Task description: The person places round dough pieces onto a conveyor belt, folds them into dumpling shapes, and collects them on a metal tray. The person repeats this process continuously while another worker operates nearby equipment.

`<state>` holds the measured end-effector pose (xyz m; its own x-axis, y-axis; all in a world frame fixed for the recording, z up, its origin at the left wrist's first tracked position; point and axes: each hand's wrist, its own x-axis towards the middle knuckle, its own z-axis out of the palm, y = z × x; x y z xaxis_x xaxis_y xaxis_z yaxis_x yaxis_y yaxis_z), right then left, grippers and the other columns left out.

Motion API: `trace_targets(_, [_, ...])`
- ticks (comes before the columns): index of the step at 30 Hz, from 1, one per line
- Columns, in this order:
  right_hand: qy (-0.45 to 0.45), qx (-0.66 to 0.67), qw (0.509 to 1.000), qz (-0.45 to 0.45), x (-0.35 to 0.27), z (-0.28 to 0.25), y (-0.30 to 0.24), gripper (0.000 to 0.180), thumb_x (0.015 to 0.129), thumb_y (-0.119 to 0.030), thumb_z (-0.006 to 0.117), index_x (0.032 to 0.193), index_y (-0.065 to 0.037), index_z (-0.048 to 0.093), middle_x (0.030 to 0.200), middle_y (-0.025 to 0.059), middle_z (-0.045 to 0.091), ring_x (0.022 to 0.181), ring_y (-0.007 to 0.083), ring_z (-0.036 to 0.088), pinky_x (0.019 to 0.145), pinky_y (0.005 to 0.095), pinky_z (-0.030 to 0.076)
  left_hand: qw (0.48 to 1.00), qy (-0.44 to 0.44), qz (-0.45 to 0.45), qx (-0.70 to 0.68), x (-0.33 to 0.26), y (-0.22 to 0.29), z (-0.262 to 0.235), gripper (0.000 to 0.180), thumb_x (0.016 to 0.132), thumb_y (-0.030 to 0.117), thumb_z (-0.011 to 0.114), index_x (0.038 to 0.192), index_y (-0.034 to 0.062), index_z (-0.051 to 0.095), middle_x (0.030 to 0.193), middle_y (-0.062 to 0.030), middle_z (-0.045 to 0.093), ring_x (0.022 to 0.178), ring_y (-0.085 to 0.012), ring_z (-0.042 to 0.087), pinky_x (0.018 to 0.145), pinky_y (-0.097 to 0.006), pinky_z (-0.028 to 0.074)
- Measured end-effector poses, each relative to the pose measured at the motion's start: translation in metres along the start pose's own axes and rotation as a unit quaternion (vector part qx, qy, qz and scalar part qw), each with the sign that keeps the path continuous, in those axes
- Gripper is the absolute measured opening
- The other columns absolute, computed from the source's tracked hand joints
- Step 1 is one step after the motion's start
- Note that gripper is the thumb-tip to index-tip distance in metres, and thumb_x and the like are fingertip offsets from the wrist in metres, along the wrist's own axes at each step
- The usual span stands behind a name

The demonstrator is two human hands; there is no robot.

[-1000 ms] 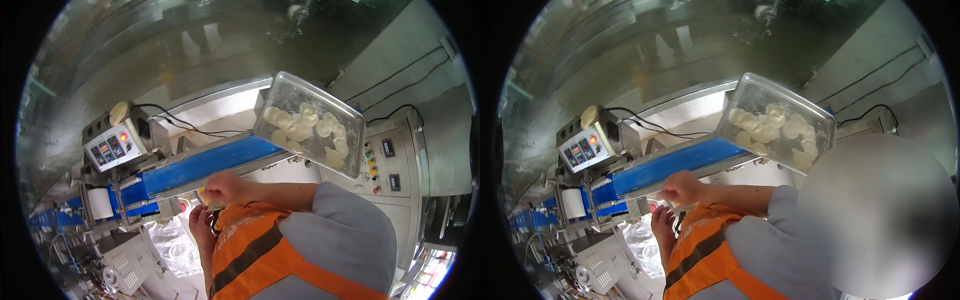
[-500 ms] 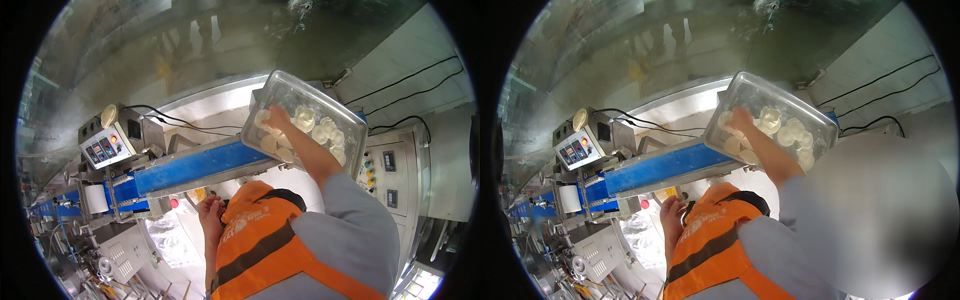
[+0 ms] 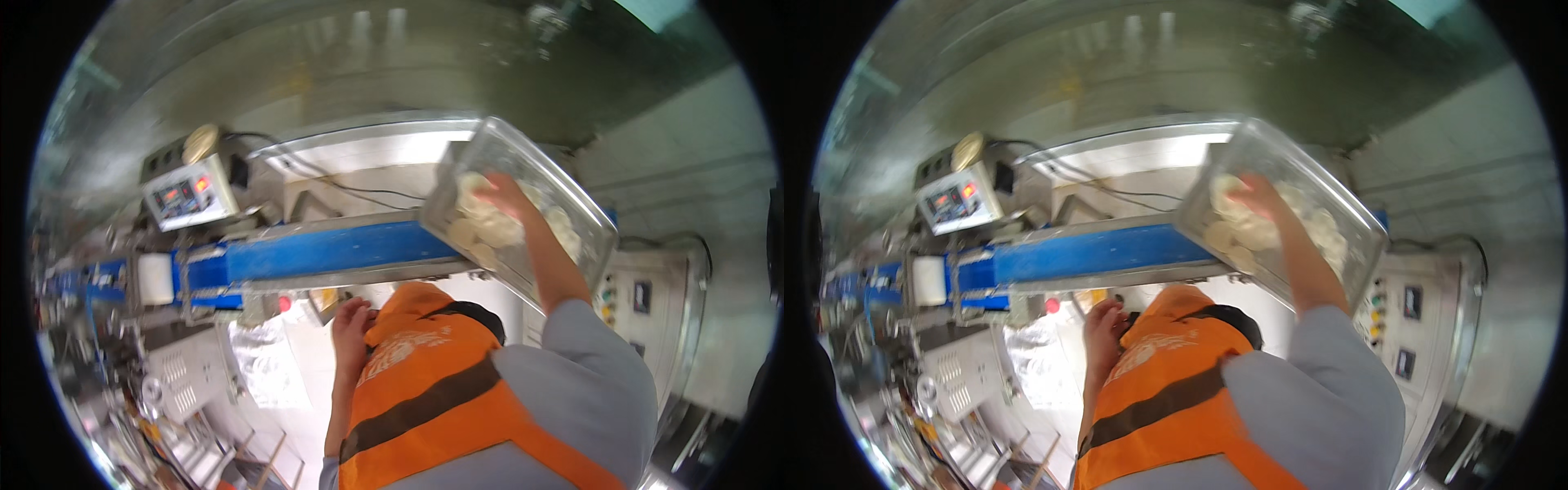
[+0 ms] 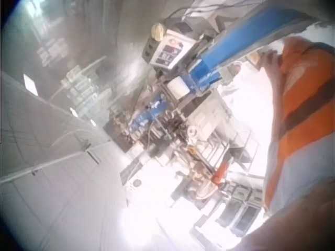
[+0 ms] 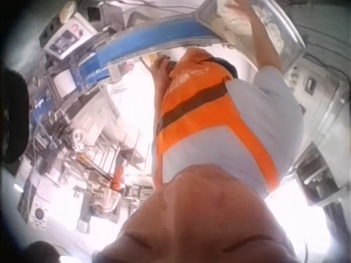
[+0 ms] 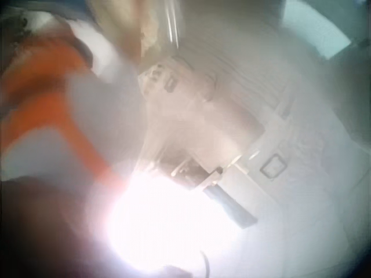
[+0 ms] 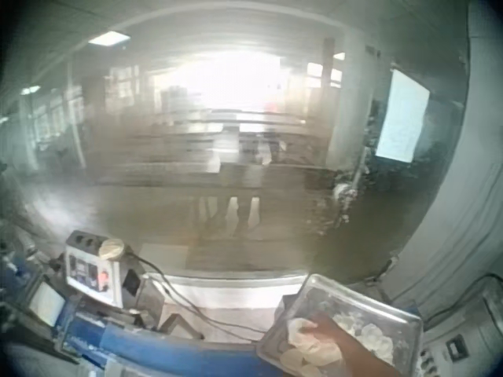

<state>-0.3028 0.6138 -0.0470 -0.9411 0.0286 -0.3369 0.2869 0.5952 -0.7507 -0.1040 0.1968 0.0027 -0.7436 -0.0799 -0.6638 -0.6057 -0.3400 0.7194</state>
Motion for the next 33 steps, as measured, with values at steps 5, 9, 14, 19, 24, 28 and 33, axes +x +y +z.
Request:
trace_targets(5, [-0.033, -0.195, 0.980, -0.001, 0.018, 0.020, 0.059, 0.052, 0.066, -0.026, 0.091, 0.104, 0.000, 0.066, 0.095, 0.0082, 0.068, 0.084, 0.0169, 0.063, 0.074, 0.0355, 0.053, 0.996, -0.017, 0.033, 0.079, 0.003, 0.000, 0.000, 0.026, 0.099, 0.013, 0.057, 0.122, -0.0009, 0.058, 0.113, -0.0120, 0.066, 0.098, -0.0201, 0.067, 0.086, -0.032, 0.054])
trace_targets(9, [0.066, -0.101, 0.992, -0.044, 0.017, 0.032, 0.078, 0.043, 0.066, -0.027, 0.090, 0.094, -0.003, 0.069, 0.084, 0.0061, 0.069, 0.079, 0.0193, 0.065, 0.072, 0.0377, 0.053, 0.998, -0.033, 0.029, 0.040, 0.002, -0.005, -0.006, 0.025, 0.099, 0.011, 0.058, 0.121, -0.0013, 0.058, 0.112, -0.0108, 0.066, 0.097, -0.0178, 0.066, 0.083, -0.030, 0.054])
trace_targets(14, [-0.103, -0.240, 0.965, -0.030, 0.010, 0.014, 0.016, 0.040, 0.066, -0.021, 0.088, 0.098, -0.002, 0.072, 0.085, 0.0100, 0.071, 0.079, 0.0221, 0.069, 0.073, 0.0376, 0.054, 0.999, -0.017, 0.034, 0.027, -0.003, -0.007, -0.007, 0.025, 0.098, 0.011, 0.059, 0.120, -0.0008, 0.058, 0.112, -0.0103, 0.066, 0.096, -0.0173, 0.066, 0.082, -0.030, 0.054])
trace_targets(19, [-0.093, -0.028, 0.995, 0.003, -0.025, 0.008, -0.012, 0.040, 0.068, -0.019, 0.087, 0.100, 0.000, 0.072, 0.089, 0.0087, 0.072, 0.080, 0.0197, 0.069, 0.073, 0.0355, 0.055, 0.999, -0.014, 0.031, 0.024, -0.007, -0.006, -0.009, 0.027, 0.098, 0.013, 0.059, 0.122, -0.0009, 0.057, 0.113, -0.0104, 0.066, 0.098, -0.0174, 0.066, 0.084, -0.030, 0.054])
trace_targets(24, [0.048, 0.186, 0.981, 0.001, -0.032, -0.011, -0.005, 0.044, 0.077, -0.015, 0.083, 0.115, 0.000, 0.065, 0.103, 0.0082, 0.070, 0.089, 0.0188, 0.068, 0.079, 0.0342, 0.055, 0.999, -0.027, 0.028, 0.030, -0.008, -0.007, -0.010, 0.029, 0.099, 0.014, 0.058, 0.124, -0.0010, 0.056, 0.114, -0.0109, 0.065, 0.100, -0.0179, 0.066, 0.085, -0.031, 0.054])
trace_targets(28, [0.069, 0.267, 0.960, -0.039, -0.053, -0.018, -0.051, 0.042, 0.084, -0.013, 0.079, 0.119, 0.000, 0.062, 0.107, 0.0081, 0.069, 0.093, 0.0183, 0.067, 0.084, 0.0331, 0.054, 0.994, -0.094, 0.051, 0.018, -0.009, -0.001, -0.004, 0.032, 0.099, 0.015, 0.060, 0.128, 0.0000, 0.056, 0.117, -0.0106, 0.066, 0.102, -0.0185, 0.065, 0.087, -0.031, 0.053])
trace_targets(33, [-0.088, 0.371, 0.924, -0.040, -0.095, 0.039, -0.123, 0.035, 0.090, -0.008, 0.071, 0.122, 0.000, 0.061, 0.112, 0.0088, 0.068, 0.097, 0.0176, 0.067, 0.085, 0.0325, 0.056, 0.970, -0.219, 0.044, -0.100, -0.005, 0.008, 0.022, 0.039, 0.102, 0.031, 0.057, 0.132, 0.0054, 0.056, 0.122, -0.0095, 0.066, 0.112, -0.0196, 0.063, 0.097, -0.034, 0.050])
